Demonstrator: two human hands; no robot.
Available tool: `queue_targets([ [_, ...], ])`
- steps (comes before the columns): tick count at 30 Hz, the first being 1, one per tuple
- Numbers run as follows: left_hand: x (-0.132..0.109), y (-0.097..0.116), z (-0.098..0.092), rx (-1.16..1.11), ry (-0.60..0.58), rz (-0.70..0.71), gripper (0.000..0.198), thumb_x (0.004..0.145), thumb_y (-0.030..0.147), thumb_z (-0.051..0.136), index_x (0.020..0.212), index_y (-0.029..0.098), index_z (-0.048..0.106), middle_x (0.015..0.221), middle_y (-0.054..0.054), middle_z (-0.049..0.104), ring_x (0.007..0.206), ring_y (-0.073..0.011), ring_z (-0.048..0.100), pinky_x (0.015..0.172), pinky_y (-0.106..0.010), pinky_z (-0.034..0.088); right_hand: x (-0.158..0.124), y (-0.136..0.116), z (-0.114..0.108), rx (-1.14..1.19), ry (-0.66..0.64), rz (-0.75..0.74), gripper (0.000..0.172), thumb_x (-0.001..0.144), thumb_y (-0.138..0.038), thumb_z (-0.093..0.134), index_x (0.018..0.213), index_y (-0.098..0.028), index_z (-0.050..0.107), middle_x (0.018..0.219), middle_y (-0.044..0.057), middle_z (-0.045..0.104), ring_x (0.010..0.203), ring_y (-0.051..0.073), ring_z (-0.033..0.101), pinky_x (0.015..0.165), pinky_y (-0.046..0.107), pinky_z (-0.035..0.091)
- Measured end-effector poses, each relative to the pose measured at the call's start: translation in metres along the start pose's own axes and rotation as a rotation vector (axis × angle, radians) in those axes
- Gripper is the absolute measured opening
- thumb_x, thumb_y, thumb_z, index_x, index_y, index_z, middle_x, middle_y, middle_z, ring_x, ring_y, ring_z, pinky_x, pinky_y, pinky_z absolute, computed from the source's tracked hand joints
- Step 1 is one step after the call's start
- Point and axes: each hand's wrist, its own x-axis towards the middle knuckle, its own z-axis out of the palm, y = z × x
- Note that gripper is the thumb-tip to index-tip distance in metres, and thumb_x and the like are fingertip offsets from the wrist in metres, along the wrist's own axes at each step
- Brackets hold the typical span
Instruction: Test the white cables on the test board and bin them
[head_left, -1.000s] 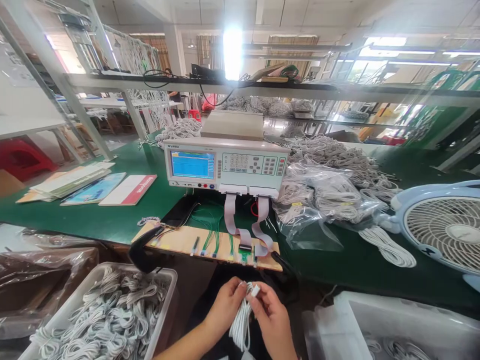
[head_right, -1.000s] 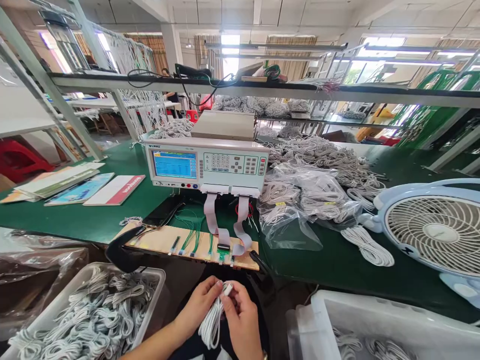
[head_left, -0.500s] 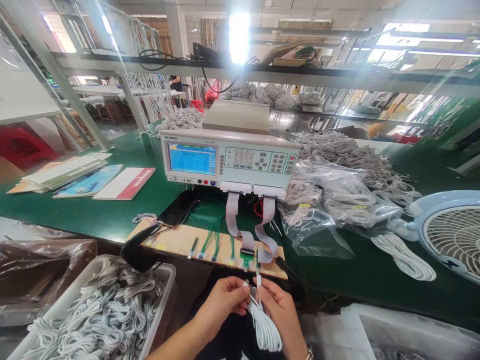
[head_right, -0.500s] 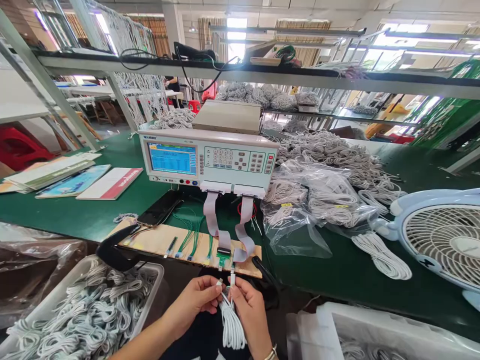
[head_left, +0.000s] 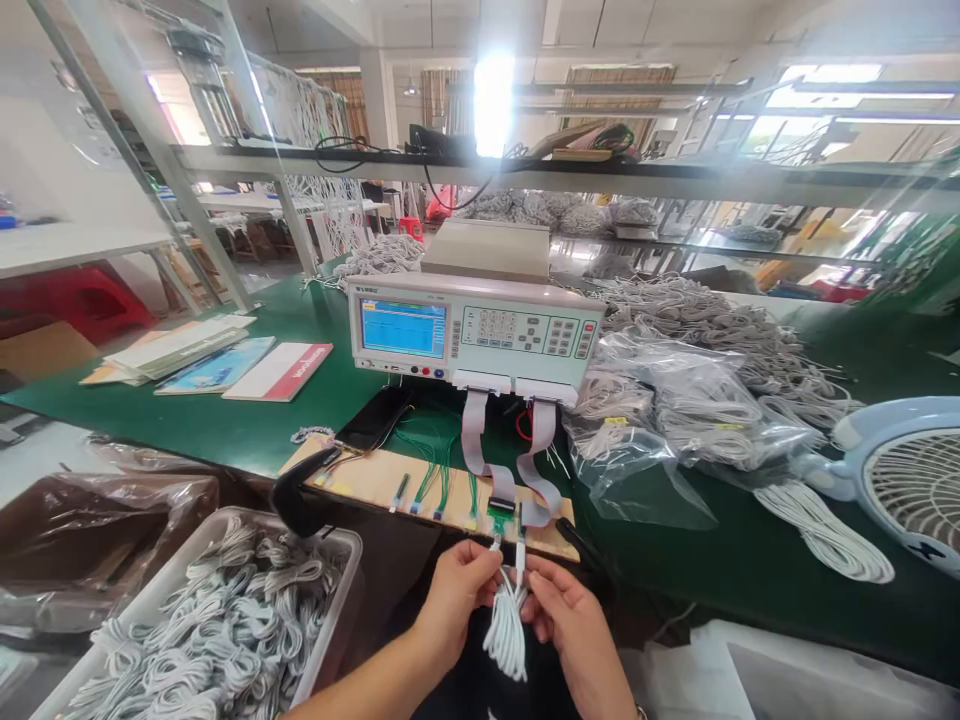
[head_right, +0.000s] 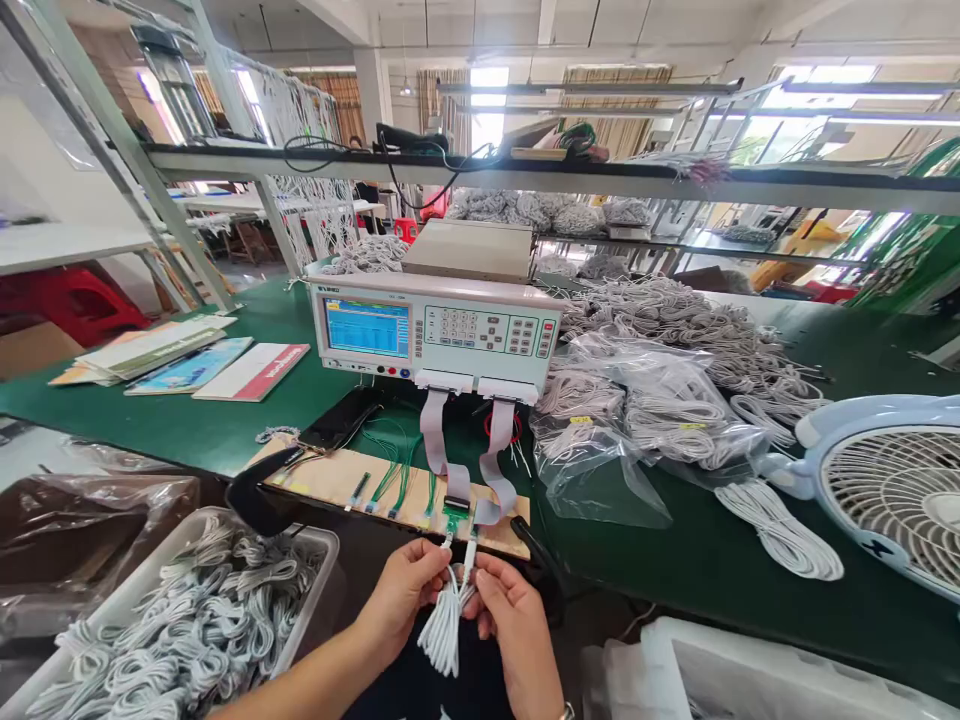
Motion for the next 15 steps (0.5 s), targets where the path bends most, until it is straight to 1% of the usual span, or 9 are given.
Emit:
queue_targets([
  [2, -0.002, -0.006, 0.004, -0.065, 0.035, 0.045, 0.030, 0.060, 0.037, 0.065, 0.060, 0.013, 0.048, 0.054, 0.001, 0.050, 0.047, -0.0053, 0.040, 0.048, -0.018, 0.030, -0.005, 0.002, -0.004, 0.023, 0.024, -0.004, 0.029, 0.070, -0.031, 0.060, 0.093, -0.014, 0.059, 0.058, 0.000, 0.058, 0.048, 0.009, 0.048, 0.042, 0.019, 0.034],
  [4, -0.003, -0.009, 0.005, -0.134, 0.019, 0.047, 0.029, 0.061, 0.037, 0.065, 0.062, 0.012, 0.050, 0.056, 0.001, 0.050, 0.047, -0.0049, 0.039, 0.049, -0.018, 0.031, -0.009, 0.005, -0.004, 0.125, 0.058, -0.007, 0.026, 0.071, -0.029, 0.059, 0.093, -0.016, 0.058, 0.069, 0.001, 0.060, 0.058, 0.011, 0.053, 0.051, 0.021, 0.041],
  [6, -0.002, -0.007, 0.003, -0.169, -0.017, 0.021, 0.029, 0.058, 0.036, 0.067, 0.064, 0.012, 0.052, 0.057, 0.001, 0.050, 0.048, -0.0051, 0.039, 0.051, -0.019, 0.031, -0.011, 0.009, -0.002, 0.247, 0.092, -0.013, 0.024, 0.070, -0.026, 0.060, 0.092, -0.017, 0.058, 0.081, 0.002, 0.061, 0.067, 0.013, 0.055, 0.060, 0.024, 0.045],
  [8, -0.001, -0.001, -0.001, -0.146, -0.056, -0.041, 0.032, 0.053, 0.036, 0.071, 0.065, 0.012, 0.054, 0.057, 0.001, 0.049, 0.049, -0.0051, 0.039, 0.051, -0.019, 0.030, -0.010, 0.011, 0.001, 0.318, 0.125, -0.024, 0.024, 0.068, -0.025, 0.062, 0.091, -0.018, 0.057, 0.084, 0.002, 0.060, 0.067, 0.013, 0.055, 0.063, 0.025, 0.046],
  [9, 0.000, 0.003, -0.003, -0.116, -0.077, -0.076, 0.033, 0.052, 0.037, 0.071, 0.067, 0.012, 0.056, 0.057, 0.002, 0.048, 0.049, -0.0047, 0.038, 0.050, -0.018, 0.029, -0.008, 0.011, 0.002, 0.321, 0.136, -0.023, 0.025, 0.067, -0.026, 0.062, 0.091, -0.018, 0.057, 0.081, 0.002, 0.060, 0.063, 0.011, 0.055, 0.060, 0.024, 0.046],
  [11, 0.002, 0.011, -0.006, -0.053, -0.126, -0.140, 0.038, 0.053, 0.043, 0.069, 0.072, 0.013, 0.059, 0.058, 0.003, 0.045, 0.048, -0.0038, 0.034, 0.048, -0.018, 0.025, -0.002, 0.010, 0.002, 0.249, 0.137, 0.004, 0.029, 0.065, -0.030, 0.064, 0.091, -0.017, 0.057, 0.064, -0.002, 0.056, 0.049, 0.008, 0.048, 0.046, 0.019, 0.042],
  [13, 0.003, 0.017, -0.007, -0.009, -0.168, -0.165, 0.043, 0.057, 0.052, 0.062, 0.076, 0.013, 0.061, 0.058, 0.004, 0.042, 0.045, -0.0033, 0.031, 0.046, -0.018, 0.022, 0.005, 0.007, 0.001, 0.093, 0.124, 0.059, 0.036, 0.063, -0.038, 0.064, 0.090, -0.016, 0.057, 0.045, -0.008, 0.045, 0.035, 0.005, 0.036, 0.032, 0.016, 0.029],
  [14, 0.004, 0.020, -0.007, 0.009, -0.176, -0.161, 0.045, 0.058, 0.054, 0.059, 0.076, 0.013, 0.061, 0.057, 0.004, 0.040, 0.044, -0.0033, 0.030, 0.045, -0.018, 0.020, 0.009, 0.004, 0.000, 0.001, 0.119, 0.087, 0.040, 0.061, -0.043, 0.064, 0.089, -0.016, 0.057, 0.039, -0.009, 0.039, 0.031, 0.004, 0.030, 0.029, 0.015, 0.023],
  [15, 0.006, 0.021, -0.006, 0.023, -0.179, -0.152, 0.046, 0.059, 0.056, 0.057, 0.075, 0.013, 0.062, 0.055, 0.004, 0.039, 0.043, -0.0033, 0.029, 0.044, -0.018, 0.020, 0.013, 0.002, -0.001, -0.091, 0.115, 0.105, 0.042, 0.059, -0.047, 0.063, 0.088, -0.015, 0.058, 0.036, -0.010, 0.036, 0.028, 0.004, 0.027, 0.028, 0.016, 0.020],
])
